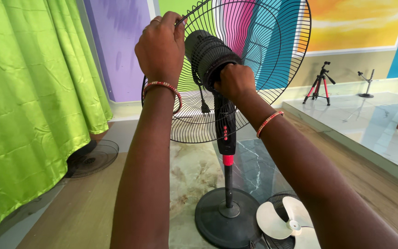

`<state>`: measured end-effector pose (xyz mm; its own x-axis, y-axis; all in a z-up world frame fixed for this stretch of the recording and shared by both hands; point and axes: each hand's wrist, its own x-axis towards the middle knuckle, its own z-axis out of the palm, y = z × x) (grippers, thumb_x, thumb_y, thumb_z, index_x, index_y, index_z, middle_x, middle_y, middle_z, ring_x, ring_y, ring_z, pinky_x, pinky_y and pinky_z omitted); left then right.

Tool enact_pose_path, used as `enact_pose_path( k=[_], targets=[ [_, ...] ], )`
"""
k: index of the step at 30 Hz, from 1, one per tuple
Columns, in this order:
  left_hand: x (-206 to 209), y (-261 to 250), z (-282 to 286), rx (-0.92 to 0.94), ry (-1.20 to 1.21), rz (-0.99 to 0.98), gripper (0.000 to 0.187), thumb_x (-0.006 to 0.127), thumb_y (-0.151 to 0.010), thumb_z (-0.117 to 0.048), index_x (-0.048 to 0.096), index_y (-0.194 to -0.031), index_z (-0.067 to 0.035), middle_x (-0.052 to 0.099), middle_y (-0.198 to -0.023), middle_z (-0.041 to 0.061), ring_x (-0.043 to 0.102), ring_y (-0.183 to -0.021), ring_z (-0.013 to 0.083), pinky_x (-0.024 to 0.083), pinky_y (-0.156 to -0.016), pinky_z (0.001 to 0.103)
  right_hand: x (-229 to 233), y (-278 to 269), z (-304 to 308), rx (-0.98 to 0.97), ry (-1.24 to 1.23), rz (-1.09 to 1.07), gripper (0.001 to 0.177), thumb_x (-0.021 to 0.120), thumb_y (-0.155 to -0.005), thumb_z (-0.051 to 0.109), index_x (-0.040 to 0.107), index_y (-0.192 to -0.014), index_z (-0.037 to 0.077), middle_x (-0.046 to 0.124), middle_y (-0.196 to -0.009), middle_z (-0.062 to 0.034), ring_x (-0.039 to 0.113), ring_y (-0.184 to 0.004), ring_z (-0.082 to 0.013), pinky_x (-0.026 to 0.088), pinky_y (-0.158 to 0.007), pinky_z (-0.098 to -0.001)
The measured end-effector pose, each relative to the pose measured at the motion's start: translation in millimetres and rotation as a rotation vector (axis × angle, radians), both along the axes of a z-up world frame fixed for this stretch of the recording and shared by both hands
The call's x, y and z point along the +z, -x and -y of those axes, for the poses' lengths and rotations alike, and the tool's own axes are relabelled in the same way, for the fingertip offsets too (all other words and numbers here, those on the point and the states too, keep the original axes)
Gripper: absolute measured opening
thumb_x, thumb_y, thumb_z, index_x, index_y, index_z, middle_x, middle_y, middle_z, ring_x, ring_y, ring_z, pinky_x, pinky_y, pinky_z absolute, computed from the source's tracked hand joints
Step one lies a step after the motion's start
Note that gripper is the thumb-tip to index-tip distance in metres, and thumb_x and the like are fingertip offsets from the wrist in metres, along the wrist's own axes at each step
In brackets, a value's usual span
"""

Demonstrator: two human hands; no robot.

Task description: The person removes the front grill of a standing fan, then unscrews the central nut to detach the fan blades. They place the blades on the floor and use pliers to remove a metal clip from the motor shaft.

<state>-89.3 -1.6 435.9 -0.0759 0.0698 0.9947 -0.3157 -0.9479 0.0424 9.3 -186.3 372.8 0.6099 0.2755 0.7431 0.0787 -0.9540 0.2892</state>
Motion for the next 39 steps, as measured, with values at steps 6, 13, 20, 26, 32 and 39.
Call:
enact_pose_path(
  k=[6, 13, 20, 26, 32, 39],
  targets=[
    [2.1, -4.6, 1.6, -0.003, -0.009, 0.045, 0.015, 0.072, -0.095, -0.032, 0.071, -0.097, -0.016, 0.072, -0.088, 0.003, 0.071, -0.079, 0.0267, 0.055, -0.061, 0.042, 4.9, 8.5, 3.0, 0.048, -0.117, -0.074, 0.051, 0.067, -0.091, 0.056, 0.077, -0.080, 0.007, 0.074, -0.081, -0.0114, 0.074, -0.077, -0.0284, 0.059, -0.065, -0.0413],
    [0.8, -4.5, -0.6, 0.003, -0.043, 0.088, 0.015, 0.073, -0.097, -0.031, 0.071, -0.096, -0.016, 0.071, -0.086, 0.003, 0.071, -0.078, 0.0272, 0.054, -0.059, 0.043, 2.8, 10.1, 11.8, 0.164, -0.257, -0.055, 0.052, 0.071, -0.087, 0.054, 0.076, -0.083, 0.003, 0.074, -0.085, -0.0164, 0.073, -0.083, -0.0327, 0.059, -0.074, -0.0436],
    [1.1, -3.6, -2.2, -0.031, -0.031, 0.069, 0.015, 0.073, -0.096, -0.030, 0.072, -0.098, -0.016, 0.072, -0.087, 0.003, 0.071, -0.078, 0.0268, 0.055, -0.061, 0.042, 2.9, 2.6, 17.8, 0.199, -0.403, -0.131, 0.060, 0.068, -0.090, 0.057, 0.076, -0.088, -0.002, 0.073, -0.092, -0.0225, 0.072, -0.091, -0.0377, 0.058, -0.082, -0.0476],
    [1.3, -2.4, -3.2, -0.035, -0.029, 0.053, 0.015, 0.073, -0.096, -0.030, 0.072, -0.098, -0.015, 0.073, -0.087, 0.003, 0.072, -0.079, 0.0276, 0.055, -0.062, 0.042, 0.9, -3.9, 20.8, 0.238, -0.512, -0.151, 0.063, 0.068, -0.088, 0.059, 0.075, -0.089, -0.004, 0.073, -0.093, -0.0248, 0.071, -0.093, -0.0393, 0.057, -0.086, -0.0473],
    [-0.4, -4.2, -4.0, -0.027, -0.026, 0.037, 0.013, 0.073, -0.098, -0.028, 0.071, -0.101, -0.015, 0.073, -0.089, 0.004, 0.071, -0.079, 0.0285, 0.055, -0.063, 0.043, -8.5, 2.9, 21.5, 0.224, -0.557, -0.110, 0.072, 0.067, -0.085, 0.067, 0.075, -0.095, -0.003, 0.071, -0.094, -0.0252, 0.071, -0.091, -0.0416, 0.057, -0.079, -0.0503],
    [-1.8, -1.1, -10.7, -0.013, -0.015, 0.057, 0.022, 0.072, -0.089, -0.009, 0.072, -0.109, -0.018, 0.074, -0.101, 0.007, 0.071, -0.085, 0.0320, 0.058, -0.066, 0.044, -54.9, 2.1, 39.5, 0.587, -0.944, -0.376, 0.086, 0.052, -0.085, 0.077, 0.056, -0.135, 0.007, 0.075, -0.083, -0.0162, 0.072, -0.069, -0.0311, 0.058, -0.064, -0.0435]
  ],
)
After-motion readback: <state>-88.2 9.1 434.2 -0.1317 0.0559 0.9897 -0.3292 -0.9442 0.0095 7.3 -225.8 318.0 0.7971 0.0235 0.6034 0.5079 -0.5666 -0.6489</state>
